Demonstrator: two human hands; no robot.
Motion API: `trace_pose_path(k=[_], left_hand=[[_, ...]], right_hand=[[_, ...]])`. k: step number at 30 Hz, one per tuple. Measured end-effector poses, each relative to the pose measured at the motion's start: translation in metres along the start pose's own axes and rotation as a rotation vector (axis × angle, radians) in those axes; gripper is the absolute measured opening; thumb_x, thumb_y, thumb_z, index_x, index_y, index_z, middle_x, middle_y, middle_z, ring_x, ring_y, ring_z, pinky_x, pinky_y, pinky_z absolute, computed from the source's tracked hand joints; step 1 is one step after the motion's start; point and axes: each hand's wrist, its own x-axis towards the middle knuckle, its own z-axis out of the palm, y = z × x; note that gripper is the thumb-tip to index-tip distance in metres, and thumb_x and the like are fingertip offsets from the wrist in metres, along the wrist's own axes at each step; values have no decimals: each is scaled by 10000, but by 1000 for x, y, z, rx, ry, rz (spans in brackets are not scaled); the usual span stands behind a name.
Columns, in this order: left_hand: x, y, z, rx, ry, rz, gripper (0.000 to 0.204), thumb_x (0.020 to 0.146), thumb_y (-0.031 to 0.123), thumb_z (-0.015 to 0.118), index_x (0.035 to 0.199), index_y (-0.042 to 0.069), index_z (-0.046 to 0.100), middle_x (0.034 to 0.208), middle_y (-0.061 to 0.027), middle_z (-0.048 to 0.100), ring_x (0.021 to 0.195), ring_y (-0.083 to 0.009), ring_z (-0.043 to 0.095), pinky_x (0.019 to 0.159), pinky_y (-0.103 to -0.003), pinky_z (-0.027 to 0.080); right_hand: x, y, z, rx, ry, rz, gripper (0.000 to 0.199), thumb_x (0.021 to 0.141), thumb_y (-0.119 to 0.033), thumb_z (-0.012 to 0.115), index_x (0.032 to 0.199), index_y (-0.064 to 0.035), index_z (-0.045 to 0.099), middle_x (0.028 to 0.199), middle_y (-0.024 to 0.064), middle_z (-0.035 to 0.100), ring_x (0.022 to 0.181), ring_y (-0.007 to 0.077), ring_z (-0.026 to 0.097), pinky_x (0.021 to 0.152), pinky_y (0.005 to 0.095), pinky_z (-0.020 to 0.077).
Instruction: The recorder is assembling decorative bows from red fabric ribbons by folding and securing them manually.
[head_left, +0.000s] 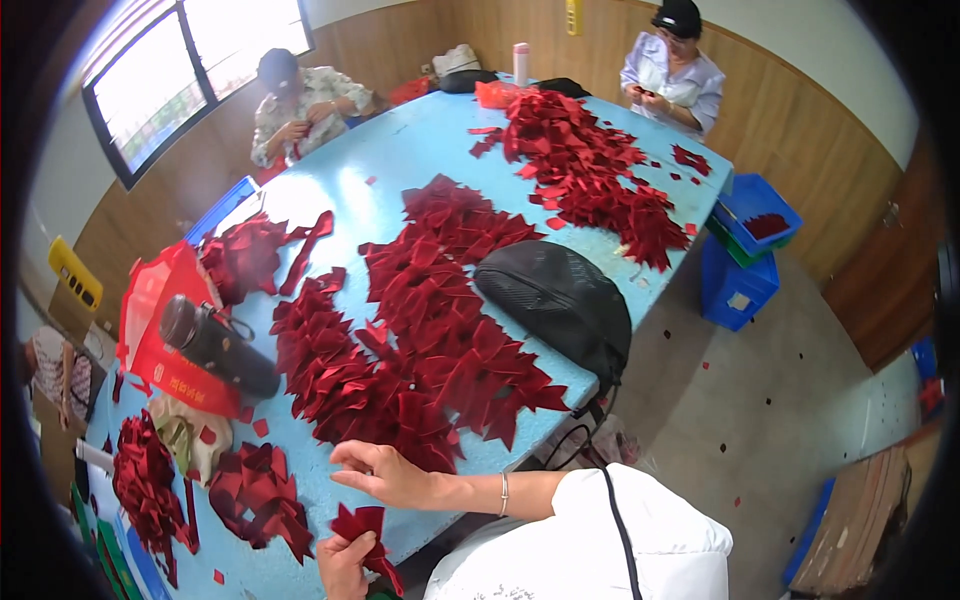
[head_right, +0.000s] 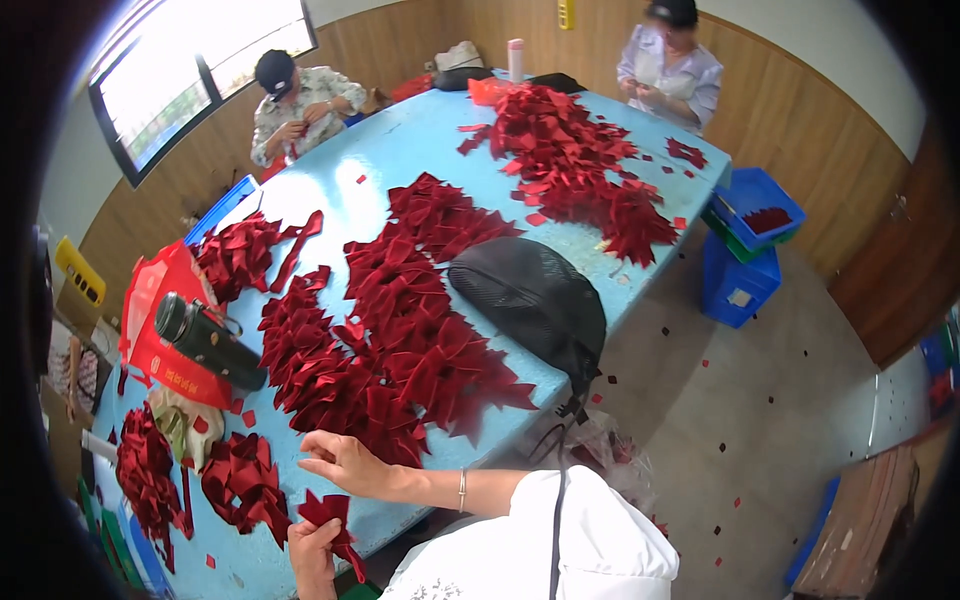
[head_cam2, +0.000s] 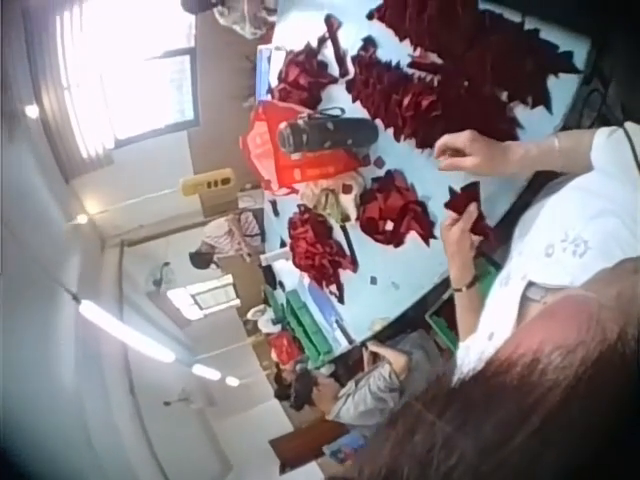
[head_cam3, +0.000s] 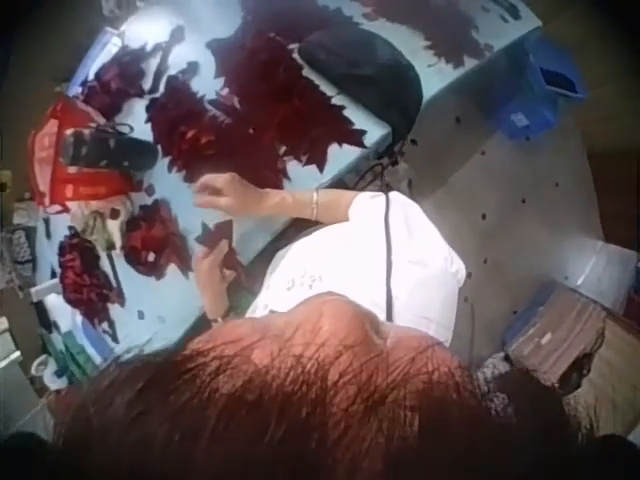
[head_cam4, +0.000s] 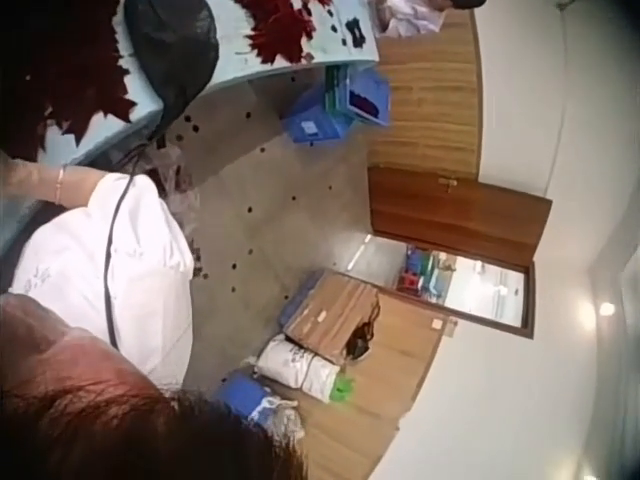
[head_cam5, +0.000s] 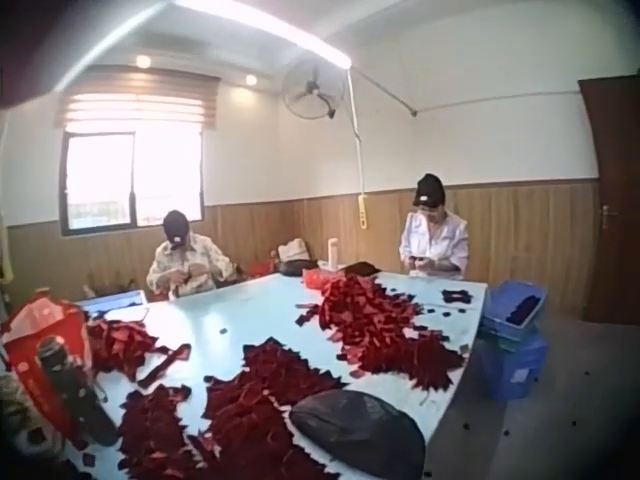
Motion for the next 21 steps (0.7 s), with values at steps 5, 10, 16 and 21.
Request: trace_pose_path(k=[5,10,16,21], left_hand=[[11,-2,11,-114,100,154,73,800,-13,581,789,-60,635,715,-95,637,563,-179,612,542,-311,524],[14,-17,6,-65,85,194,87,816,9,588,866,-57,615,748,-77,626,595,-169,603,543,-307,511],[9,5,17,-94,37,52,194,810,46,628,989,-20,595,857,-44,614,663,-123,576,573,-260,475],[14,6,17,-130,48,-8,178,812,114,690,900,-39,662,779,-11,634,685,-71,555,602,-229,437]], right_hand=[[-14,0,-6,-169,-212,66,247,813,-218,654,827,24,606,698,114,595,629,180,545,595,312,444],[-23,6,-8,-51,-182,7,191,826,-161,644,822,29,628,680,90,590,657,113,535,593,291,429],[-18,32,3,229,-38,179,171,807,-127,650,725,23,644,613,19,581,616,53,498,550,278,423],[-11,16,1,125,0,443,262,848,-168,648,651,2,620,607,-24,552,615,24,478,513,226,400]])
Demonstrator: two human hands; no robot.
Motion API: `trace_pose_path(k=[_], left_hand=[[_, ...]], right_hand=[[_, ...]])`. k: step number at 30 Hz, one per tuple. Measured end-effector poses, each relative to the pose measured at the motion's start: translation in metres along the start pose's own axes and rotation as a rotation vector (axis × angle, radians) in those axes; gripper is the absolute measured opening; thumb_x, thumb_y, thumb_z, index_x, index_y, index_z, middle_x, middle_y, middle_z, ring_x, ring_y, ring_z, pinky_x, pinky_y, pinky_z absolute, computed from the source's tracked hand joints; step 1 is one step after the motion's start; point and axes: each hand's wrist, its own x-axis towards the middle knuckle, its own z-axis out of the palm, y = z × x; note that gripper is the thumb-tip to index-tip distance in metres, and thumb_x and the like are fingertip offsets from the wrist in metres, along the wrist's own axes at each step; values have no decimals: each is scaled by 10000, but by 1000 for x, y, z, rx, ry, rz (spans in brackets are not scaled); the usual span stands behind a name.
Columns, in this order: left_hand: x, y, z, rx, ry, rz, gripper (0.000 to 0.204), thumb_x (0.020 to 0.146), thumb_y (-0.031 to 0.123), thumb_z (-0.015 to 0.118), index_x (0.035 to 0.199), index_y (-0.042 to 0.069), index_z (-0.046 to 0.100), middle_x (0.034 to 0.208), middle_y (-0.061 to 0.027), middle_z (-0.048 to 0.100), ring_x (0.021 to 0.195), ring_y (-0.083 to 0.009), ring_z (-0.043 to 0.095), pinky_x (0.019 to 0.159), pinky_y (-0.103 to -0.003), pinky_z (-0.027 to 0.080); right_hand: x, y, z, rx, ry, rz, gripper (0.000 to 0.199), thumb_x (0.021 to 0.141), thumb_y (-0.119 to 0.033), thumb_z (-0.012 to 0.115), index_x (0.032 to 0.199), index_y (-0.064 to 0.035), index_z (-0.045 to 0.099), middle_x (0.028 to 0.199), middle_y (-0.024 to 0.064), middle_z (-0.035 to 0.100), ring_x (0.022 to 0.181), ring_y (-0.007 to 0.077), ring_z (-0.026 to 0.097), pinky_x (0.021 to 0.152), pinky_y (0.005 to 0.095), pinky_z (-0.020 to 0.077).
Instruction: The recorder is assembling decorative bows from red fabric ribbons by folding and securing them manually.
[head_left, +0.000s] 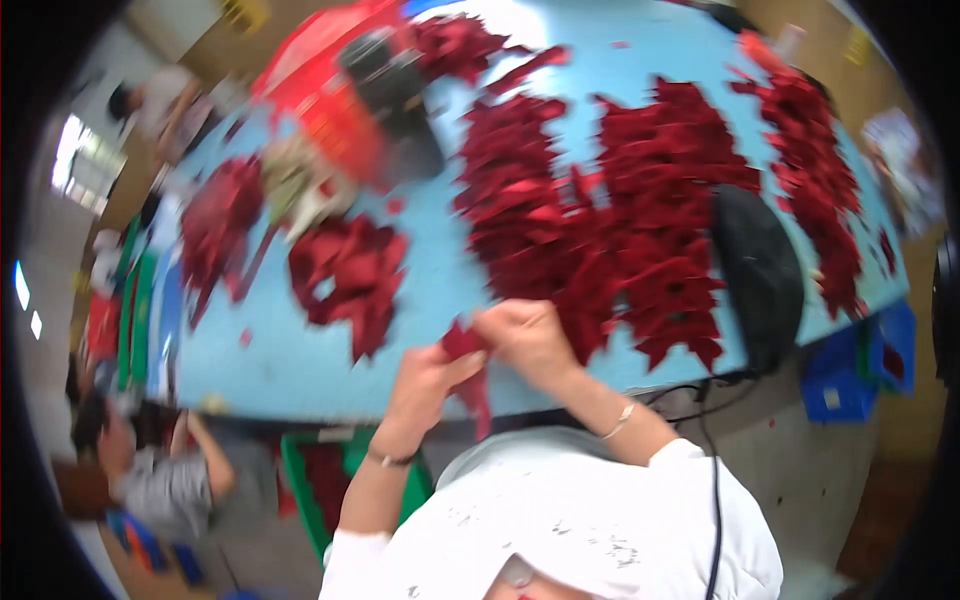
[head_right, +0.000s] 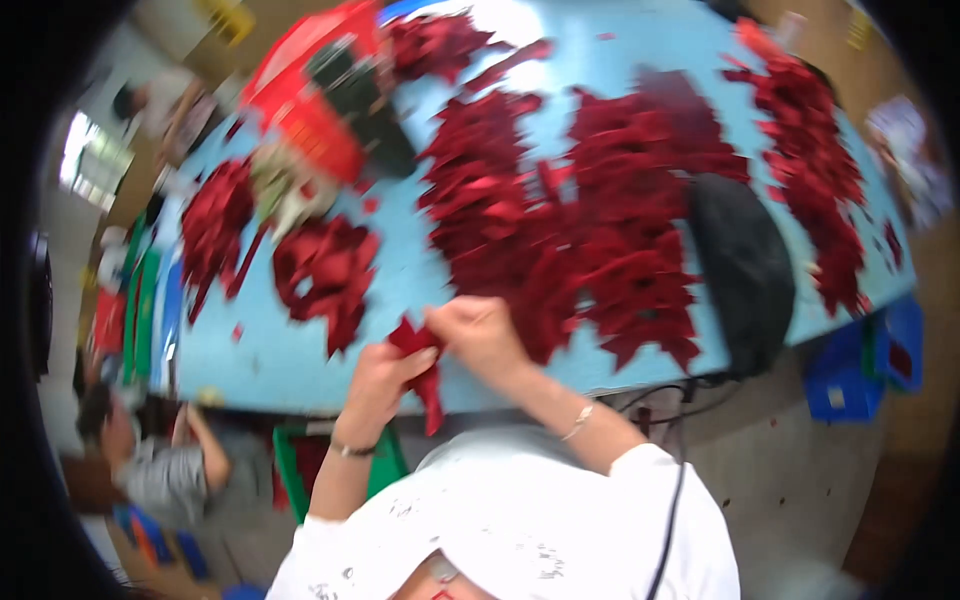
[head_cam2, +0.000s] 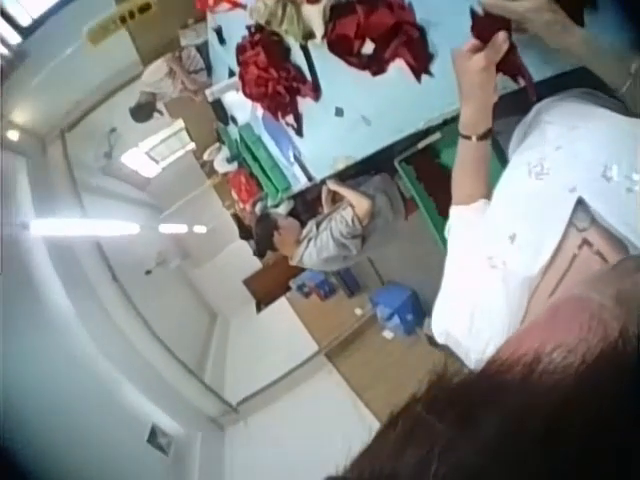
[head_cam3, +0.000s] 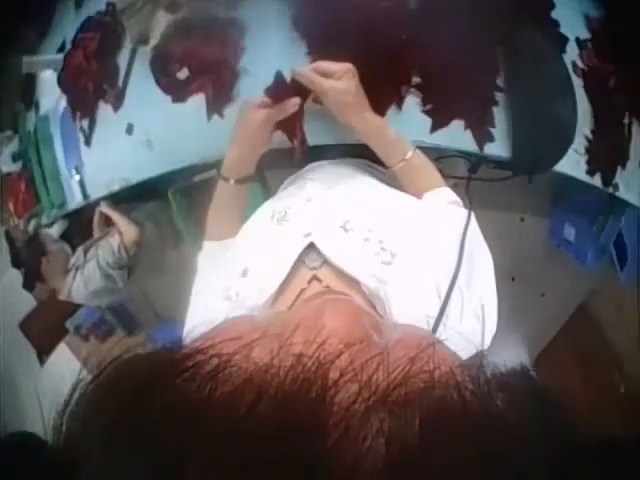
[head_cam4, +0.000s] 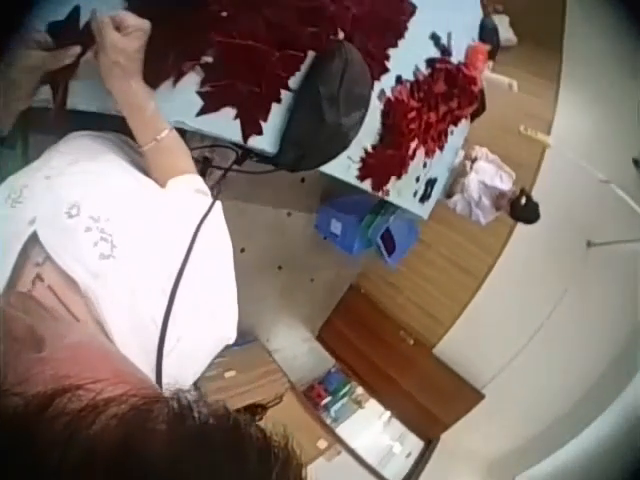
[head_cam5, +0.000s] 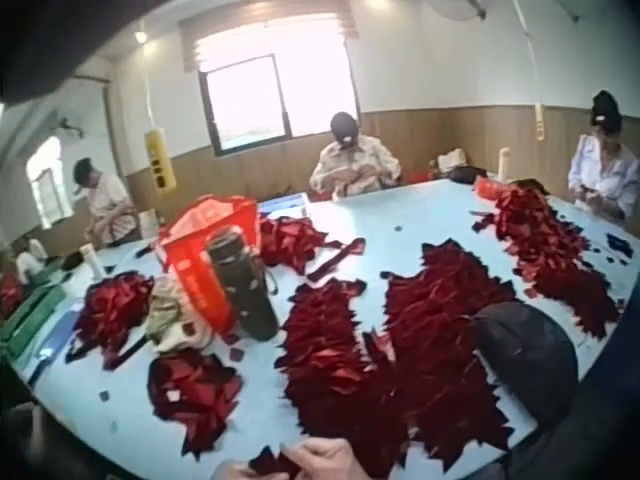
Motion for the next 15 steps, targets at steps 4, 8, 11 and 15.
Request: trace_pose_path(k=[4,8,11,15], left_hand=[[-11,-14,-19,-160,42,-39,182,808,114,700,908,-35,671,772,-30,655,673,-78,578,606,-226,450],[-15,-28,-34,-284,162,13,125,825,98,678,804,-23,661,769,-85,669,643,-147,635,611,-260,499],[-18,-28,-37,-225,128,11,161,813,113,697,885,-28,668,791,-59,669,681,-105,609,630,-237,477],[-18,-25,-33,-252,69,35,206,806,125,708,946,-21,668,835,-68,678,737,-95,615,675,-227,473]], right_hand=[[21,9,-18,291,-148,-21,186,900,-178,593,829,-13,638,606,-32,529,518,66,483,479,218,399],[10,-1,2,220,-27,-64,203,913,-191,578,908,8,617,651,-15,537,563,77,510,537,214,437],[-2,0,15,45,-3,-50,212,910,-189,584,953,17,611,694,-1,565,600,79,532,566,214,452],[-6,-2,22,-229,-213,19,240,896,-194,608,1003,21,612,750,23,608,632,89,561,578,220,460]])
